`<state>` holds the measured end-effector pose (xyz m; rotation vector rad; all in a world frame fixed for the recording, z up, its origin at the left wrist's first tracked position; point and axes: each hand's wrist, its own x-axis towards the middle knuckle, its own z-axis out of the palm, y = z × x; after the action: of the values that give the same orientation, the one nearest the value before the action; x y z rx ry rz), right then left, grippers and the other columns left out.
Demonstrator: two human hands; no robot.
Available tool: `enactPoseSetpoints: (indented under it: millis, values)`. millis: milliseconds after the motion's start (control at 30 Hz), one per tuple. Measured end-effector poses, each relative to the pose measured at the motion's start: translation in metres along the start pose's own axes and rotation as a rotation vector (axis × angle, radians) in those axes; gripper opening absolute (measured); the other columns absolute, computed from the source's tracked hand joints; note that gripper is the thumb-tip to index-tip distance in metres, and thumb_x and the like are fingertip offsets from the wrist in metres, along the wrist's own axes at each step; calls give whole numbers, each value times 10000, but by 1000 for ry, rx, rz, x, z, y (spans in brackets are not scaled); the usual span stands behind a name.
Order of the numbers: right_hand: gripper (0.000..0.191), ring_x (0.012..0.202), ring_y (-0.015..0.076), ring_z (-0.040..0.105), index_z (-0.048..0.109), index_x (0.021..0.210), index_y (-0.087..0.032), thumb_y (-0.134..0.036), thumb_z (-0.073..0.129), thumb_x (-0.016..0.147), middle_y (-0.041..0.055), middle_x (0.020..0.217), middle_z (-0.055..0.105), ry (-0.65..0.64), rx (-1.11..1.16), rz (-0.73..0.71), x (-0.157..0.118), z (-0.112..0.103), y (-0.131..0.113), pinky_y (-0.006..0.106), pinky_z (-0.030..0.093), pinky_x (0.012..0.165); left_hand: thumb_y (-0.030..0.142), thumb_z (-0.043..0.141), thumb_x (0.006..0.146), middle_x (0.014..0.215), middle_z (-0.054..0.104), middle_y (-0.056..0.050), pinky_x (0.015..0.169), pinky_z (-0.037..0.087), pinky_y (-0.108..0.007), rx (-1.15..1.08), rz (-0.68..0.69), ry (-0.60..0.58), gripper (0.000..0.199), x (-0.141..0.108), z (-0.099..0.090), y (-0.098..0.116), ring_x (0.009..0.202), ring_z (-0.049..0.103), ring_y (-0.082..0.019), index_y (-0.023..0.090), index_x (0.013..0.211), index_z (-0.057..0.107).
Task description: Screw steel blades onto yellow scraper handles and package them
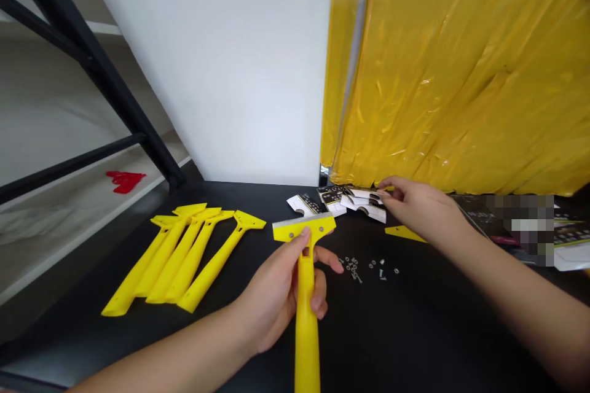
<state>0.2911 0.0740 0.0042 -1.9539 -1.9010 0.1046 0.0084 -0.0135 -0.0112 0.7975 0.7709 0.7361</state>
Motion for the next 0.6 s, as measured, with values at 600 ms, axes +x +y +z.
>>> enactPoseSetpoints:
  millis: [600]
  values:
    - [442,875,315,753,787,1293,-277,-464,461,1059,105,1033,834,117,-266,-99,14,3,35,357,431,651,376,684,1004,831,663,-26,429,326,-191,-152,103,54,240,4,1,2,478,436,-62,144,1031,738]
